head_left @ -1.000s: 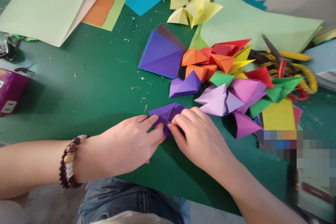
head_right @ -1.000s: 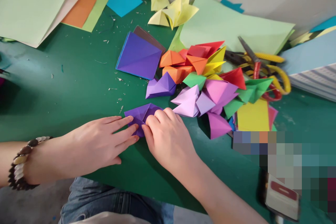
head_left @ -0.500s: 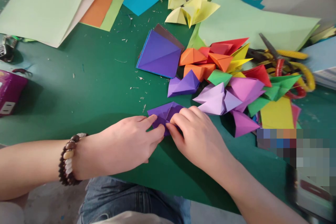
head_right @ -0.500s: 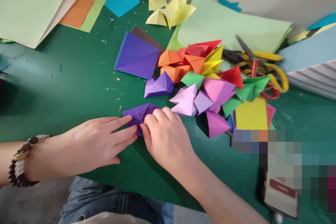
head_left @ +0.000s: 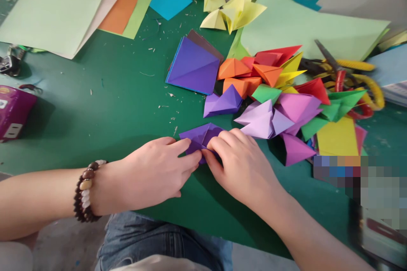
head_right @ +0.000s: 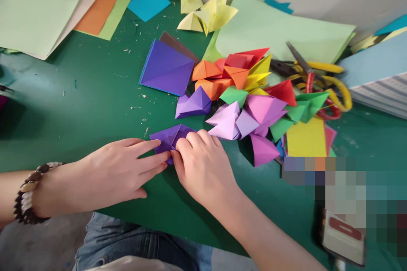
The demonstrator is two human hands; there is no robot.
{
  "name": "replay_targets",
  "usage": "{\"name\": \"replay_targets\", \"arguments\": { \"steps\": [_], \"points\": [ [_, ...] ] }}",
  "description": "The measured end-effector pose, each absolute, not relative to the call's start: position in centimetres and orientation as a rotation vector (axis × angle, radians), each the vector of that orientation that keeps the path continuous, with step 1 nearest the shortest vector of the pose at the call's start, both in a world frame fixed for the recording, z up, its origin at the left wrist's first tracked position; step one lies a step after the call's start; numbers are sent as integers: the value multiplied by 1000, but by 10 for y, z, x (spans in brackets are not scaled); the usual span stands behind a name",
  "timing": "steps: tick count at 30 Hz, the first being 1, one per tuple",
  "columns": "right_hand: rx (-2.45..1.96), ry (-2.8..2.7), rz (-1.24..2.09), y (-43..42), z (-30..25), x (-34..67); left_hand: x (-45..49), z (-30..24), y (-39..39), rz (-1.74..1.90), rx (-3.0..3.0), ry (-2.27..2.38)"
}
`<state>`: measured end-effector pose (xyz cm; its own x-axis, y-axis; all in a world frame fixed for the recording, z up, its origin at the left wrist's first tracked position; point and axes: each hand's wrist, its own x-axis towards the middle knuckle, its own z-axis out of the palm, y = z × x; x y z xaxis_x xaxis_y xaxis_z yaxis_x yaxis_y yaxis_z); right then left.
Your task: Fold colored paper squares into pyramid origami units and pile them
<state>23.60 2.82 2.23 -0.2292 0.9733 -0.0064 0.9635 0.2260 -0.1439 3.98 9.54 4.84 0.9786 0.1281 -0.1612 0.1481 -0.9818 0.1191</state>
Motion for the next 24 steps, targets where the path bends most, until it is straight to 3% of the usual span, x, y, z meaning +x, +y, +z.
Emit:
{"name": "replay_targets", "arguments": {
  "steps": [13,24],
  "points": [
    [-1496,-2344,-6,20,27,246,39,47,98,-163,2992,216],
    [-1432,-2431,-58,17,21,239,39,47,100,-77,2928,289]
  ]
}}
